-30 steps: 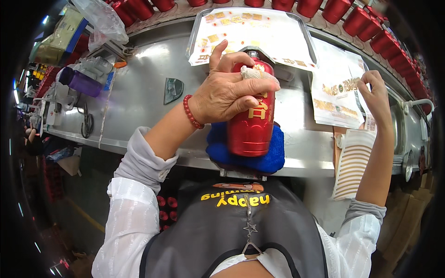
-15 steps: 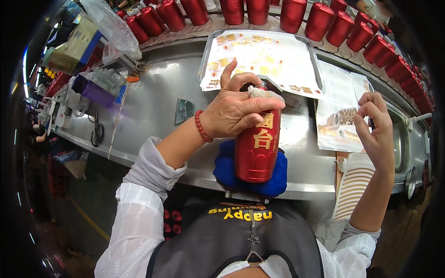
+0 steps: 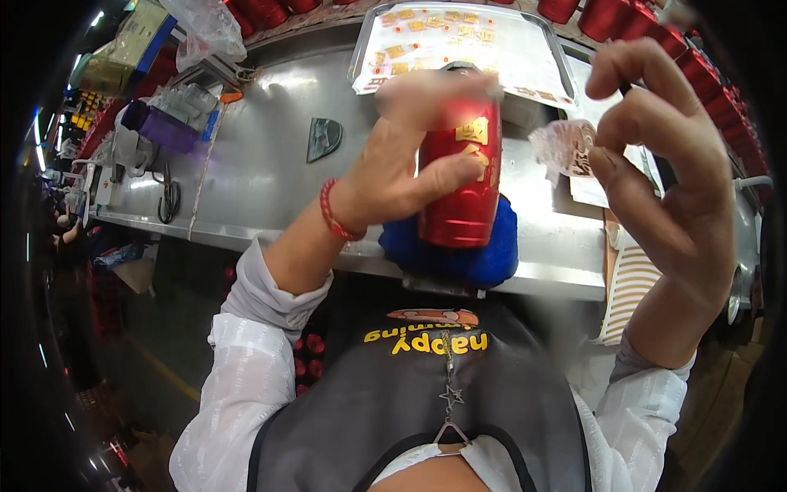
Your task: The person applies a printed label to a red cylindrical container, smoothing it with a green card and a small wooden stick. They repeat this process on several containers, placing each finished unit into a tray.
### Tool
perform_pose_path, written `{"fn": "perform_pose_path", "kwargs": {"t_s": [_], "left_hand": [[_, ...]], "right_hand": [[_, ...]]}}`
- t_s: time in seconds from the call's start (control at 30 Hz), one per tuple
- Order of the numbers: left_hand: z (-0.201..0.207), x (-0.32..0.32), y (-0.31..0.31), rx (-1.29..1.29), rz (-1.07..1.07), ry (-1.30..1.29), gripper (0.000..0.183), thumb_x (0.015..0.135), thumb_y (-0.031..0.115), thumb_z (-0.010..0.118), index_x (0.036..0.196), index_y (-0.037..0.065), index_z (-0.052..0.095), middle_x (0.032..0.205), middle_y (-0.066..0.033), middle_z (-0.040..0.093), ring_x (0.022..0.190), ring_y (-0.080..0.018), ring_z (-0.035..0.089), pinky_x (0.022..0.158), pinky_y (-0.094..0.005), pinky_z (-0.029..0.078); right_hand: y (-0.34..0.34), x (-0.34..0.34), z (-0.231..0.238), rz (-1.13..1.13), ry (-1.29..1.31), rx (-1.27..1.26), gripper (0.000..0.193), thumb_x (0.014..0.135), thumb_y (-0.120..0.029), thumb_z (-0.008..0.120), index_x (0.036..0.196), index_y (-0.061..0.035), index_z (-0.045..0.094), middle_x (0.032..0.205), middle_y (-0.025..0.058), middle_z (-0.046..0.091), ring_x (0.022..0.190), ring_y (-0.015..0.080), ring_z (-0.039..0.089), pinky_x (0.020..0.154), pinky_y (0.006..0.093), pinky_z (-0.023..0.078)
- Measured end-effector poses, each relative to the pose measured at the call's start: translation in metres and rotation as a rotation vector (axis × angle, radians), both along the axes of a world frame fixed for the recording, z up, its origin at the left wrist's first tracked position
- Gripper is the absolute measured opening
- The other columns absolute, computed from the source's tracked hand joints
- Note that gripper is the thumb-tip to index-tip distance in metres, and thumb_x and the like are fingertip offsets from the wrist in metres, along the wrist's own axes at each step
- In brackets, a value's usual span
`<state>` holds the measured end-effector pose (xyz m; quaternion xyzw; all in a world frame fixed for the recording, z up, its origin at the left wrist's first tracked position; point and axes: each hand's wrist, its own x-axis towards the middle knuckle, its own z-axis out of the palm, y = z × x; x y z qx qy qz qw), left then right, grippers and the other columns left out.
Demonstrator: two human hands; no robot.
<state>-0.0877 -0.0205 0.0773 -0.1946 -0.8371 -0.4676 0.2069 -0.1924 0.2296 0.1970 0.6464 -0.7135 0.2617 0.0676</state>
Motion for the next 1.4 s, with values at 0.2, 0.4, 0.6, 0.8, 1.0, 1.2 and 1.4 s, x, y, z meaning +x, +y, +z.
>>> {"fn": "perform_pose_path", "kwargs": {"t_s": [0.2,0.4,0.6,0.8,1.0,1.2,1.4], "left_hand": [[0.032,0.022,0.003,0.214,-0.293,-0.403,0.017,0.091,0.015,0.068,0.1,0.001,0.064,0.107,-0.0074,0.062,0.101,-0.014,0.057,0.088,-0.0294,0.046],[0.004,0.057,-0.016,0.389,-0.146,-0.715,0.015,0.096,0.015,0.065,0.089,0.004,0.058,0.085,0.0007,0.056,0.076,-0.0071,0.052,0.068,-0.0226,0.042],[-0.011,0.053,-0.018,0.418,-0.075,-0.746,0.018,0.098,0.019,0.066,0.089,0.007,0.057,0.081,0.0065,0.05,0.07,-0.0013,0.043,0.059,-0.0192,0.036],[-0.013,0.048,-0.011,0.457,-0.048,-0.726,0.018,0.098,0.019,0.066,0.089,0.007,0.057,0.082,0.0071,0.051,0.071,-0.0007,0.043,0.06,-0.0185,0.036],[-0.016,0.046,-0.011,0.419,-0.025,-0.705,0.018,0.099,0.02,0.065,0.09,0.007,0.057,0.084,0.0058,0.054,0.073,-0.0009,0.044,0.061,-0.0185,0.037],[-0.016,0.046,-0.012,0.457,-0.034,-0.733,0.019,0.1,0.02,0.065,0.089,0.007,0.056,0.084,0.0052,0.055,0.074,-0.0012,0.046,0.061,-0.0186,0.038],[-0.016,0.045,-0.012,0.431,-0.033,-0.71,0.019,0.099,0.019,0.065,0.089,0.007,0.056,0.085,0.005,0.056,0.075,-0.001,0.046,0.063,-0.0184,0.04]], "right_hand": [[0.004,0.02,-0.015,0.019,-0.315,-0.225,0.008,0.079,-0.002,0.059,0.087,-0.0004,0.056,0.119,0.0212,0.055,0.114,0.0274,0.053,0.104,0.04,0.037],[0.016,0.037,-0.131,-0.199,-0.765,-0.295,0.008,0.084,0.0,0.068,0.085,-0.0009,0.06,0.109,0.0086,0.056,0.094,0.0125,0.052,0.083,0.0252,0.041],[0.02,0.048,-0.176,-0.346,-0.963,-0.363,0.007,0.086,-0.003,0.067,0.084,-0.0026,0.06,0.11,0.0073,0.055,0.105,0.0158,0.05,0.095,0.029,0.038],[0.022,0.045,-0.182,-0.393,-0.985,-0.377,0.008,0.086,-0.004,0.068,0.084,-0.0031,0.06,0.111,0.0075,0.056,0.109,0.0168,0.049,0.097,0.0305,0.037],[0.022,0.042,-0.186,-0.378,-1.002,-0.392,0.007,0.087,-0.004,0.067,0.085,-0.0037,0.06,0.111,0.0078,0.056,0.109,0.0175,0.049,0.098,0.0315,0.037],[0.018,0.041,-0.189,-0.37,-1.018,-0.379,0.007,0.087,-0.004,0.067,0.085,-0.0038,0.06,0.11,0.0084,0.055,0.109,0.0177,0.049,0.098,0.0316,0.037],[0.018,0.041,-0.193,-0.374,-1.021,-0.377,0.007,0.087,-0.004,0.067,0.085,-0.0034,0.06,0.11,0.0087,0.055,0.108,0.0177,0.05,0.098,0.0313,0.037]]}}
